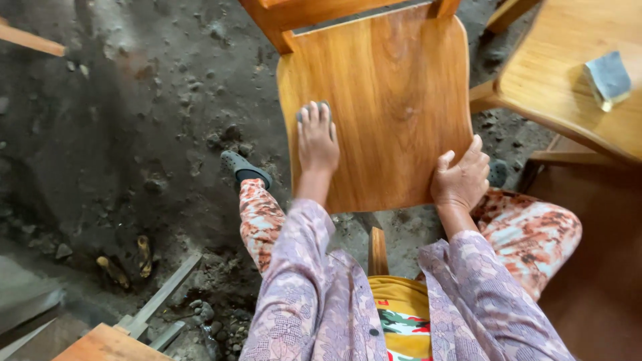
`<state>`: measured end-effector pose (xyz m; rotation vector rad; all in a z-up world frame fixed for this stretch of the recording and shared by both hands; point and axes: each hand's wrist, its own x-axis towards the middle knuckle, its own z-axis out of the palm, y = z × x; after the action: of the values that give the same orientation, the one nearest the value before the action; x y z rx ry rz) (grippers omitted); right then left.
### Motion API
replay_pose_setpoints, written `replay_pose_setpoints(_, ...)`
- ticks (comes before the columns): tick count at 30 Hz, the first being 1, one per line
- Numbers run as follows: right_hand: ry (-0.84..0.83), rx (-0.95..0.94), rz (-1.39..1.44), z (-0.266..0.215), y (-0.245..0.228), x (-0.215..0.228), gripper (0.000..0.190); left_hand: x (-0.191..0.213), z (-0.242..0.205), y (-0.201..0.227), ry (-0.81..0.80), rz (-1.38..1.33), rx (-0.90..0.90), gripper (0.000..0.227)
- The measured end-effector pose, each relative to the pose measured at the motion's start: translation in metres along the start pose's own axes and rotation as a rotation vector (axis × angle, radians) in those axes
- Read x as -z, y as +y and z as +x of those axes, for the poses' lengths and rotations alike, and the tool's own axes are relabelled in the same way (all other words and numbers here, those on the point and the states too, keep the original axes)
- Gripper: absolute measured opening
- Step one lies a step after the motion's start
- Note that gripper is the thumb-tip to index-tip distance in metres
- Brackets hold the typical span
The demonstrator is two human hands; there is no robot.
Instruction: The person sits on the ground and sands the seat of a wooden chair using a sanding block. They then lift the chair and sand the backrest and legs.
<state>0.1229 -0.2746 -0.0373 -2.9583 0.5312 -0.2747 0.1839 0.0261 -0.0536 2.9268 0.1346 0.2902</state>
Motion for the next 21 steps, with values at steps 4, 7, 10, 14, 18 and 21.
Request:
replay_pose_setpoints(4,-0.005,-0.022,-0.008,0.000,0.001,-0.001,0.067,-0.007,-0.012,-0.007,0.011,-0.018,-0.013,0.049)
replay_pose_setpoints(7,-0.009,-0.030,-0.005,-0.001,0.005,-0.011,0.070,0.032,-0.050,0.006,0.013,-0.016,-0.048,0.047)
replay_pose_setpoints(10,-0.007,-0.036,-0.011,-0.003,0.010,-0.020,0.072,0.066,-0.108,0.023,-0.080,-0.075,-0.059,0.047)
replay_pose_setpoints(14,0.017,-0.022,-0.025,-0.004,0.013,-0.026,0.074,0.076,-0.167,0.034,-0.097,-0.030,-0.104,0.051)
replay_pose_setpoints(18,0.029,-0.010,-0.044,-0.005,0.011,-0.023,0.073,0.078,-0.150,0.032,-0.122,-0.062,-0.128,0.049)
replay_pose_setpoints(21,0.030,-0.003,-0.046,-0.003,0.012,-0.023,0.072,0.070,-0.099,0.020,-0.159,-0.061,-0.096,0.047)
